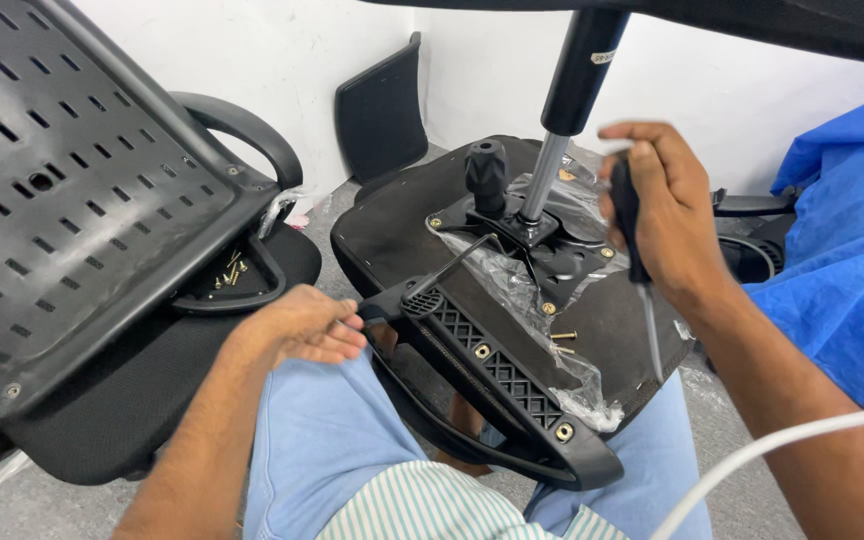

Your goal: The person uses a screwdriver to tighten screws into a black plastic chair armrest, securing it to the chair base. The person repeatedly positions the armrest and fastens multiple screws to attach it firmly.

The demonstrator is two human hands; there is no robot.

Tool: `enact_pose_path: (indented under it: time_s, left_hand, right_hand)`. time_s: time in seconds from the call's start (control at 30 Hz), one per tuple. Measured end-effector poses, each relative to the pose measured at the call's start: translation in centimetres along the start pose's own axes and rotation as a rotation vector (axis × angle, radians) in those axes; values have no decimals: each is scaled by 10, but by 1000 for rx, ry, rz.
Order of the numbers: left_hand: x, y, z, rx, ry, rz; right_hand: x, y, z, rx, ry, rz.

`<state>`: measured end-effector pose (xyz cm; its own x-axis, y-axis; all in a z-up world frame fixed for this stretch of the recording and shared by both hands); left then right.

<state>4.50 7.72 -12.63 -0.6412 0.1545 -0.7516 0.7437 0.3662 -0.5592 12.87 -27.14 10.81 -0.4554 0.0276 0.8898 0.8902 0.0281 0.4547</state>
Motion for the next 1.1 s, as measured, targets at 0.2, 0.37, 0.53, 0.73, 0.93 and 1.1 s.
enact_pose_path:
  time_s: [0.2,0.37,0.53,0.73,0.93,1.1]
  left_hand:
    - [-31,77,-50,-446,57,387]
    - [-60,143,-38,-575,182,552]
    - [-59,168,-17,-432,-148,269]
    - [-39,150,9,-169,-567,-75]
    - [-42,133,8,-255,-586,-46]
    - [-31,117,6,-343,-590,-60]
  right_hand:
    - [-113,-78,-131,-196,-774,672]
    - [-167,-147,-183,-152,-854,919]
    - [-186,-144,-183,-222,-815,931]
    - [-195,-128,-176,-261,-793,912]
    - [-208,-132,-174,-368,-557,883]
    - [-223,-120,-188,-329,-537,864]
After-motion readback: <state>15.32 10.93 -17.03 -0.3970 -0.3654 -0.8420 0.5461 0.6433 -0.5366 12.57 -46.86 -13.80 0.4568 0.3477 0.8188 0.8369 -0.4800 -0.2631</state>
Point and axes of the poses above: each hand's wrist, its own y-axis towards the middle knuckle, its own z-axis out of the palm, x = y × z, the point moved 9 cm from there along y, towards the middle knuckle, and after that the axes turned 14 degrees about -x, right-handed, at the moved point
